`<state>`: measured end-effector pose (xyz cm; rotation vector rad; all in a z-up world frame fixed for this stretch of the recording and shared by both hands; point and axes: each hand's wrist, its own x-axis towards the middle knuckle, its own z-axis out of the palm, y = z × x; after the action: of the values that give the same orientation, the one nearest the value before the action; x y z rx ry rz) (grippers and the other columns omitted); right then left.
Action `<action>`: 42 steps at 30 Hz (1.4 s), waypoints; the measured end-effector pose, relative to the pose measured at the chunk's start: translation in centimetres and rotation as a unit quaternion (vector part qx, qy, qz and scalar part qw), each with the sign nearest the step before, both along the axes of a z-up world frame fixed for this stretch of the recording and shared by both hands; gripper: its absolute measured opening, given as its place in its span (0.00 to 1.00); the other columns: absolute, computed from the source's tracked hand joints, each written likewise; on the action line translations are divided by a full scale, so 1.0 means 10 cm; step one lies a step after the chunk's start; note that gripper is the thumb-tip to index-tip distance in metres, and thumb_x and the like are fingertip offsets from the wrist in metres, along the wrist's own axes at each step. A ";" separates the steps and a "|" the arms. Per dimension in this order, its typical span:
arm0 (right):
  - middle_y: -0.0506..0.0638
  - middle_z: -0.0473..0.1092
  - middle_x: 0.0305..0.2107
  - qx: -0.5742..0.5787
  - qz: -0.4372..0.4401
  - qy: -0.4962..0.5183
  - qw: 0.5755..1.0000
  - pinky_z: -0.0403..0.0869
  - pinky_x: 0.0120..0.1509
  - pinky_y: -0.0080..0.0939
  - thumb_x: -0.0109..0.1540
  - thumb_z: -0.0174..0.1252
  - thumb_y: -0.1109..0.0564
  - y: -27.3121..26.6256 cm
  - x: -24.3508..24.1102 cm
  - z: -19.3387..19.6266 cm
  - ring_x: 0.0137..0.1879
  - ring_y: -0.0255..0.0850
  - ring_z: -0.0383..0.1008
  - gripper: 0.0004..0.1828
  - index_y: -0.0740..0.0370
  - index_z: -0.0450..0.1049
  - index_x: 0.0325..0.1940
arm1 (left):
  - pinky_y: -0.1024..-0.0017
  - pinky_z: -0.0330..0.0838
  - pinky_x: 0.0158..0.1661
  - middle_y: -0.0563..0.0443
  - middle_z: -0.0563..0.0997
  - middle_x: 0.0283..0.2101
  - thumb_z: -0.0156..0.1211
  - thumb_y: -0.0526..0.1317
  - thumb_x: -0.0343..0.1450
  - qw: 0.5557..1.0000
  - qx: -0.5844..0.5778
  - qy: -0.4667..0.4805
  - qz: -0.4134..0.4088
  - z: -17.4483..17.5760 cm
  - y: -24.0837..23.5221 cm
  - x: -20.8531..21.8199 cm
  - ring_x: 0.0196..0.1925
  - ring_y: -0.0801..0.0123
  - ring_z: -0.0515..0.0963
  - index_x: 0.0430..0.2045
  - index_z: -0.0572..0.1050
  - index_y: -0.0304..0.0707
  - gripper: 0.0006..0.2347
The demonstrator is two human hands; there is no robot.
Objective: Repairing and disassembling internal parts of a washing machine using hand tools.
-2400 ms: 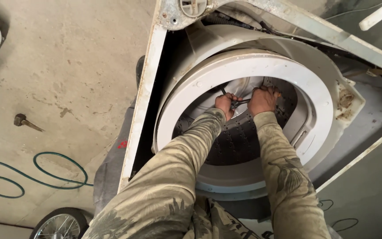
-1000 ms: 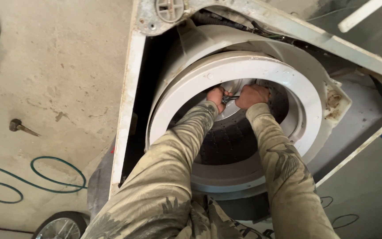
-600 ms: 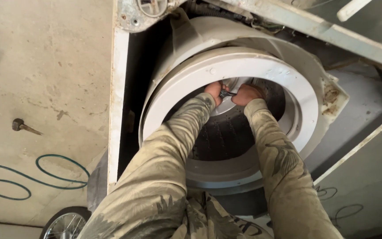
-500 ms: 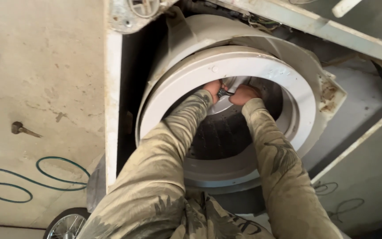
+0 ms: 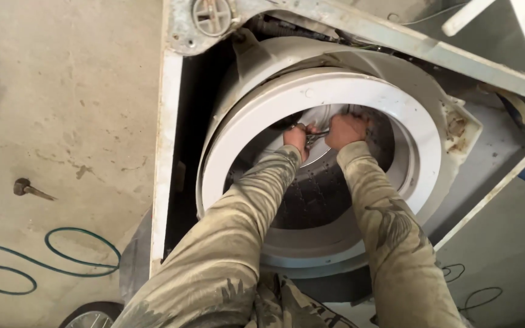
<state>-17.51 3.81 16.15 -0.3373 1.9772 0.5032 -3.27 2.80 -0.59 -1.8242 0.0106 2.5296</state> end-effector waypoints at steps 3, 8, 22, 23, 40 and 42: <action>0.61 0.78 0.36 -0.172 0.111 0.103 0.973 0.66 0.70 0.62 0.48 0.66 0.59 -0.10 -0.05 0.06 0.52 0.59 0.76 0.11 0.56 0.84 0.34 | 0.57 0.82 0.41 0.41 0.82 0.38 0.42 0.30 0.69 0.997 0.065 -0.036 -0.001 0.48 -0.35 -0.10 0.42 0.60 0.81 0.37 0.70 0.25 0.08; 0.66 0.75 0.45 -0.372 0.202 0.145 0.895 0.71 0.60 0.60 0.44 0.69 0.58 -0.18 -0.23 -0.07 0.53 0.64 0.75 0.28 0.62 0.81 0.48 | 0.60 0.82 0.38 0.40 0.80 0.40 0.44 0.29 0.71 0.993 0.071 -0.088 -0.022 0.55 -0.30 0.07 0.45 0.51 0.81 0.41 0.68 0.26 0.08; 0.67 0.74 0.52 -0.171 0.197 0.008 0.965 0.71 0.64 0.61 0.51 0.62 0.52 -0.11 -0.23 -0.41 0.58 0.64 0.74 0.26 0.62 0.79 0.53 | 0.50 0.71 0.43 0.45 0.74 0.25 0.53 0.31 0.65 0.994 0.085 -0.046 0.050 -0.12 -0.26 0.21 0.35 0.53 0.82 0.20 0.70 0.35 0.03; 0.66 0.74 0.52 -0.159 0.193 0.004 0.968 0.71 0.65 0.59 0.51 0.62 0.52 -0.15 -0.25 -0.37 0.59 0.63 0.74 0.26 0.62 0.80 0.52 | 0.50 0.72 0.43 0.44 0.74 0.24 0.53 0.30 0.64 0.995 0.088 -0.020 0.045 -0.21 -0.20 0.27 0.35 0.53 0.82 0.19 0.69 0.35 0.03; 0.64 0.76 0.49 -0.072 0.108 -0.066 0.989 0.73 0.63 0.55 0.51 0.62 0.50 -0.05 -0.28 -0.20 0.56 0.60 0.76 0.23 0.63 0.82 0.47 | 0.57 0.80 0.35 0.42 0.70 0.22 0.48 0.25 0.67 0.997 0.037 -0.072 -0.009 -0.17 -0.16 0.06 0.25 0.55 0.76 0.19 0.69 0.28 0.05; 0.64 0.77 0.48 -0.023 0.096 -0.105 0.990 0.75 0.61 0.56 0.53 0.61 0.50 -0.08 -0.29 -0.21 0.54 0.60 0.78 0.21 0.63 0.82 0.46 | 0.58 0.79 0.34 0.42 0.71 0.22 0.48 0.26 0.67 0.996 0.028 -0.079 -0.020 -0.05 -0.29 -0.02 0.26 0.53 0.78 0.18 0.69 0.26 0.06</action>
<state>-20.41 3.04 14.05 -0.5899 1.7627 0.5216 -3.49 -0.12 -1.14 -1.9752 -0.0265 2.3284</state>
